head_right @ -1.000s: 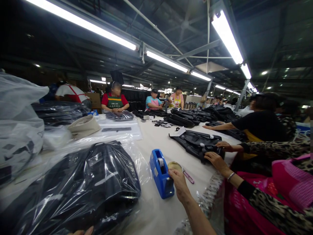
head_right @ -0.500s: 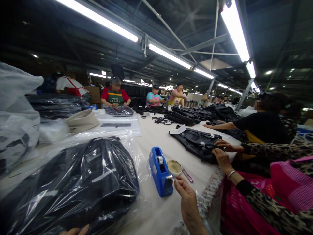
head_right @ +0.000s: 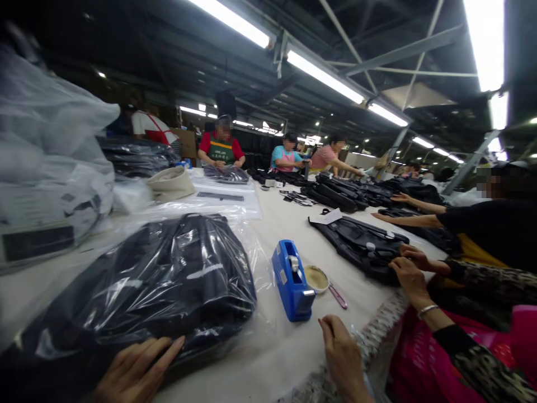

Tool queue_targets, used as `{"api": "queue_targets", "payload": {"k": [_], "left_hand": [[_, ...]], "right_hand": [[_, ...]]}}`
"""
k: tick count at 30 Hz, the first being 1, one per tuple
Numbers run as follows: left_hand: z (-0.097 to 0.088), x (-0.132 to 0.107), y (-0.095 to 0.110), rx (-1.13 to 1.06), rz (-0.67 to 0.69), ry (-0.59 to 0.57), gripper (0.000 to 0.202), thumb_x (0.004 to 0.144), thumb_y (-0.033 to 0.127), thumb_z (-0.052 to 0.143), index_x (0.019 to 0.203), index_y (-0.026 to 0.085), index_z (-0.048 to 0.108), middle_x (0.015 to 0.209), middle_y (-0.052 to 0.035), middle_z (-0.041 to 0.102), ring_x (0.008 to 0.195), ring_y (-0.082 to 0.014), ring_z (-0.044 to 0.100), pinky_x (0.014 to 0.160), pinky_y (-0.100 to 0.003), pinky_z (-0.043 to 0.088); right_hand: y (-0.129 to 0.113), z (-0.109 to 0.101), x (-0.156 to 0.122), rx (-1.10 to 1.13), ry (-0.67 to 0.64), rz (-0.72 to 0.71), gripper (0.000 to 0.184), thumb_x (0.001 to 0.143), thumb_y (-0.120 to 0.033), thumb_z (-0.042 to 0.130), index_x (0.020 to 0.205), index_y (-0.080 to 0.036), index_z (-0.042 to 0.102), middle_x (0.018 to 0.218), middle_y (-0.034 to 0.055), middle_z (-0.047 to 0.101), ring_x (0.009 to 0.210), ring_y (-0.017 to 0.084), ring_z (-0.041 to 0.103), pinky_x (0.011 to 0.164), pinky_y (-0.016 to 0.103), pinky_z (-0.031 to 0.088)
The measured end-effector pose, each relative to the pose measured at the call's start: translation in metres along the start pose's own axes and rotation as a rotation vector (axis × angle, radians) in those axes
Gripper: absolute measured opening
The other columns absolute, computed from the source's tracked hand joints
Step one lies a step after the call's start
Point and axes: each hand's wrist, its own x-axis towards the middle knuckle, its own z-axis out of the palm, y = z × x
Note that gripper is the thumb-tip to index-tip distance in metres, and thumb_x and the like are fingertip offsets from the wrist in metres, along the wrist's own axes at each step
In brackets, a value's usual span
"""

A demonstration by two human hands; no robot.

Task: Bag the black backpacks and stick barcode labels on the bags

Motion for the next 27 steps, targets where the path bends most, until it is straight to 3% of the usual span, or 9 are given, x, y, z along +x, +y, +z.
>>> {"api": "queue_targets", "payload": {"k": [3,6,9,11,14,20,27], "left_hand": [[0.000,0.002,0.007,-0.084,-0.116,0.021,0.039,0.091,0.009,0.036,0.124,0.021,0.052,0.103,-0.0045,0.062,0.101,-0.0165,0.053,0.093,-0.032,0.034],[-0.001,0.006,0.011,-0.086,-0.130,0.047,0.038,0.091,0.005,0.033,0.120,0.017,0.055,0.103,-0.0057,0.060,0.100,-0.0175,0.051,0.092,-0.034,0.034],[-0.008,0.013,0.011,-0.027,-0.062,0.018,0.039,0.091,0.004,0.030,0.117,0.016,0.057,0.102,-0.0056,0.059,0.098,-0.0165,0.051,0.091,-0.032,0.034],[-0.014,0.016,0.011,-0.011,-0.055,0.016,0.039,0.092,0.006,0.029,0.116,0.017,0.058,0.101,-0.0050,0.059,0.097,-0.0157,0.051,0.090,-0.031,0.034],[-0.018,0.019,0.011,-0.012,-0.069,0.036,0.038,0.093,0.008,0.029,0.116,0.018,0.058,0.100,-0.0050,0.058,0.096,-0.0158,0.051,0.089,-0.032,0.035],[-0.015,0.017,0.011,0.012,-0.045,0.065,0.039,0.093,0.008,0.027,0.112,0.016,0.060,0.099,-0.0061,0.058,0.096,-0.0172,0.050,0.087,-0.033,0.035],[-0.010,0.016,0.011,-0.009,-0.078,0.071,0.039,0.095,0.011,0.025,0.107,0.017,0.062,0.100,-0.0048,0.058,0.096,-0.0171,0.050,0.088,-0.033,0.033]], "right_hand": [[-0.018,-0.010,-0.012,-0.185,-0.079,-0.389,0.028,0.077,-0.053,0.054,0.079,-0.025,0.061,0.078,0.0052,0.065,0.072,0.023,0.059,0.069,0.034,0.043],[-0.068,-0.005,-0.027,-0.253,-0.407,-0.752,0.012,0.086,-0.033,0.050,0.086,-0.024,0.059,0.079,0.0032,0.063,0.073,0.017,0.059,0.067,0.028,0.044],[-0.128,0.018,-0.038,-0.304,-0.725,-0.920,0.016,0.091,-0.025,0.044,0.078,-0.022,0.053,0.073,0.0017,0.058,0.069,0.014,0.054,0.064,0.026,0.041],[-0.158,0.039,-0.040,-0.341,-0.820,-0.996,0.017,0.091,-0.024,0.043,0.076,-0.020,0.052,0.075,0.0021,0.057,0.071,0.014,0.053,0.066,0.027,0.040],[-0.184,0.070,-0.035,-0.419,-0.882,-1.103,0.015,0.088,-0.021,0.047,0.075,-0.019,0.053,0.076,0.0018,0.058,0.071,0.014,0.051,0.065,0.027,0.037],[-0.196,0.111,-0.027,-0.675,-0.949,-1.167,0.009,0.084,-0.020,0.055,0.077,-0.018,0.060,0.076,0.0030,0.064,0.068,0.014,0.057,0.058,0.025,0.032],[-0.190,0.128,-0.039,-0.811,-0.797,-0.904,0.004,0.078,-0.021,0.062,0.080,-0.018,0.061,0.080,0.0083,0.070,0.071,0.022,0.064,0.058,0.027,0.034]]}}
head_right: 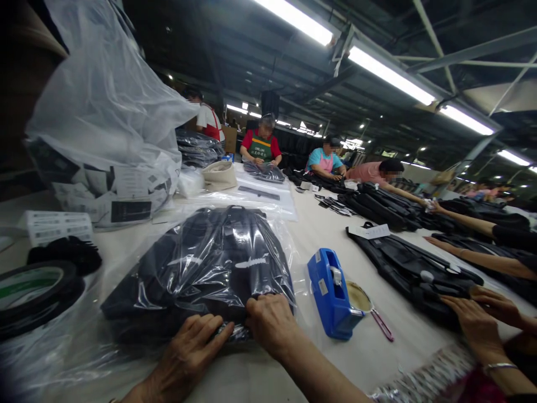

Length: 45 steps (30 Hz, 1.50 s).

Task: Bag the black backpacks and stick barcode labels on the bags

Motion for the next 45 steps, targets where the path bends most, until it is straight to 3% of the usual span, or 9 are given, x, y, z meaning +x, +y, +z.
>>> {"api": "queue_targets", "payload": {"k": [4,7,12,18,22,28,32,40,45], "left_hand": [[0.001,0.001,-0.001,-0.005,0.006,-0.016,0.039,0.095,0.010,0.025,0.108,0.016,0.061,0.100,-0.0051,0.058,0.096,-0.0173,0.049,0.087,-0.033,0.033],[0.001,0.001,-0.001,-0.014,-0.009,-0.013,0.039,0.095,0.011,0.025,0.108,0.017,0.061,0.100,-0.0049,0.058,0.095,-0.0170,0.049,0.087,-0.032,0.033],[0.005,-0.001,0.001,-0.034,-0.051,-0.020,0.039,0.095,0.013,0.024,0.109,0.018,0.060,0.099,-0.0052,0.060,0.094,-0.0174,0.050,0.085,-0.033,0.036],[0.003,0.001,0.004,-0.086,-0.065,-0.061,0.034,0.093,0.013,0.026,0.105,0.010,0.058,0.095,-0.0077,0.063,0.090,-0.0170,0.053,0.081,-0.031,0.043],[-0.028,-0.007,0.005,-0.074,-0.053,-0.073,0.032,0.091,0.010,0.030,0.109,0.009,0.057,0.105,-0.0093,0.062,0.104,-0.0186,0.050,0.094,-0.034,0.039],[-0.094,-0.066,-0.021,0.155,-0.360,-0.006,0.023,0.089,0.019,0.047,0.108,0.014,0.058,0.104,-0.0090,0.060,0.104,-0.0216,0.049,0.093,-0.038,0.035],[-0.109,-0.098,-0.046,0.249,-0.338,-0.088,0.021,0.088,0.010,0.042,0.094,0.018,0.061,0.098,-0.0072,0.061,0.099,-0.0212,0.051,0.088,-0.039,0.037],[-0.121,-0.071,-0.070,0.184,-0.320,-0.192,0.025,0.093,0.019,0.042,0.070,0.018,0.052,0.061,0.0045,0.054,0.063,-0.0114,0.050,0.077,-0.031,0.033],[-0.114,-0.071,-0.089,0.216,-0.351,-0.205,0.034,0.095,0.026,0.037,0.065,0.018,0.051,0.057,0.0048,0.052,0.055,-0.0110,0.048,0.073,-0.030,0.032]], "right_hand": [[0.016,0.009,-0.008,0.099,0.089,0.248,0.016,0.076,-0.028,0.064,0.086,-0.019,0.055,0.073,0.0047,0.068,0.067,0.021,0.063,0.055,0.026,0.034],[0.031,0.020,-0.022,0.186,0.314,0.371,0.010,0.078,-0.025,0.060,0.075,-0.021,0.051,0.063,-0.0005,0.061,0.058,0.017,0.059,0.052,0.025,0.036],[0.009,0.054,-0.041,0.062,0.808,-0.096,0.019,0.089,-0.018,0.041,0.097,-0.016,0.059,0.091,0.0082,0.066,0.086,0.018,0.062,0.076,0.030,0.047],[-0.011,0.112,-0.042,-0.355,0.799,-0.328,0.038,0.087,-0.016,0.040,0.122,-0.010,0.053,0.125,0.0120,0.057,0.117,0.027,0.051,0.106,0.045,0.027],[-0.004,0.130,-0.038,-0.285,0.799,-0.320,0.049,0.086,-0.014,0.041,0.136,-0.010,0.039,0.128,0.0118,0.055,0.120,0.026,0.049,0.111,0.045,0.020],[-0.010,0.134,-0.036,-0.127,0.860,-0.243,0.060,0.087,-0.014,0.042,0.144,-0.015,0.023,0.126,0.0100,0.057,0.120,0.024,0.050,0.111,0.043,0.022],[-0.005,0.131,-0.037,-0.178,0.825,-0.310,0.061,0.086,-0.017,0.042,0.144,-0.012,0.024,0.130,0.0111,0.053,0.121,0.025,0.048,0.113,0.042,0.016],[-0.002,0.126,-0.039,-0.223,0.814,-0.333,0.063,0.084,-0.015,0.044,0.143,-0.008,0.025,0.131,0.0127,0.051,0.124,0.025,0.045,0.114,0.042,0.015],[-0.002,0.124,-0.040,-0.230,0.807,-0.328,0.062,0.084,-0.015,0.044,0.143,-0.008,0.025,0.132,0.0121,0.050,0.124,0.025,0.045,0.113,0.042,0.016]]}}
